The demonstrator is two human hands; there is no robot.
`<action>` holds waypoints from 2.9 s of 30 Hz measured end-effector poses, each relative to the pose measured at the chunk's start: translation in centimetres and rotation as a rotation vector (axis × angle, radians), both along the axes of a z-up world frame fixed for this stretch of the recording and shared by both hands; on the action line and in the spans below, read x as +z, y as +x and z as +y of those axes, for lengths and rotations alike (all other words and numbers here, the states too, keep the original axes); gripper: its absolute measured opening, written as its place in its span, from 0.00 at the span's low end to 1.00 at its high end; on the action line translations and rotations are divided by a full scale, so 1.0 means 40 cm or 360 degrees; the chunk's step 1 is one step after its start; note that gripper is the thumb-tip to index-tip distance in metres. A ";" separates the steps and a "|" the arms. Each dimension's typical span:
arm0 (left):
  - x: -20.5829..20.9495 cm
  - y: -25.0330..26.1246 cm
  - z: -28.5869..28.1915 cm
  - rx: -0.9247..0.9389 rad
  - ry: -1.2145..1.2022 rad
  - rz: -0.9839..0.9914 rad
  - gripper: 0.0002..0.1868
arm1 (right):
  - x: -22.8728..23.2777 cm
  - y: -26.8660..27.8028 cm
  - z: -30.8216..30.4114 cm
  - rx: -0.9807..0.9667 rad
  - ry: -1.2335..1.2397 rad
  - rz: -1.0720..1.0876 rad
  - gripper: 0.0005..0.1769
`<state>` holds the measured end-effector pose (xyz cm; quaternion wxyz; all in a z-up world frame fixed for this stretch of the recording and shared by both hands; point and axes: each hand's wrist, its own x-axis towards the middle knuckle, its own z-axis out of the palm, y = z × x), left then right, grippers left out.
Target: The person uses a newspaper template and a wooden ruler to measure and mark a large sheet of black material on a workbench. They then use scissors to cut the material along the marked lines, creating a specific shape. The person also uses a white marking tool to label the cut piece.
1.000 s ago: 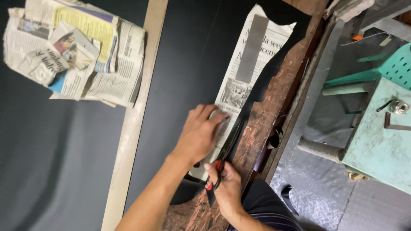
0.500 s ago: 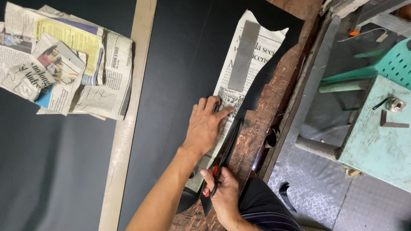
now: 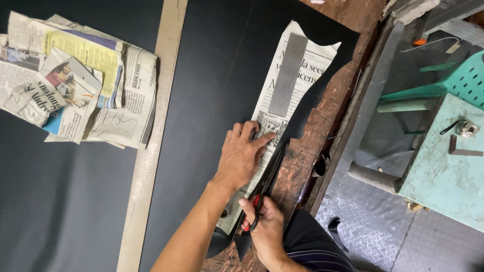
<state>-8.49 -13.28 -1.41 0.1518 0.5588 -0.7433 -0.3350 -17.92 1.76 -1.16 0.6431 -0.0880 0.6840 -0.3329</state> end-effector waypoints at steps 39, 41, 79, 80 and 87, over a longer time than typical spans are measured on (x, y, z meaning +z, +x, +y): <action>0.023 0.009 -0.038 -0.0041 0.0185 0.0019 0.24 | -0.029 -0.059 -0.138 -0.0066 -0.0039 0.0016 0.11; 0.024 0.009 -0.040 -0.0040 0.0210 0.0015 0.24 | -0.028 -0.058 -0.137 -0.0085 -0.0042 -0.0012 0.11; 0.041 -0.005 -0.068 -0.0054 0.0350 -0.0083 0.28 | -0.030 -0.076 -0.237 -0.0216 -0.0111 -0.0111 0.10; 0.043 -0.004 -0.069 -0.0062 0.0355 -0.0081 0.30 | -0.030 -0.076 -0.241 -0.0207 -0.0104 -0.0090 0.10; 0.050 -0.006 -0.076 -0.0083 0.0422 -0.0124 0.35 | -0.026 -0.083 -0.271 -0.0212 -0.0072 -0.0115 0.11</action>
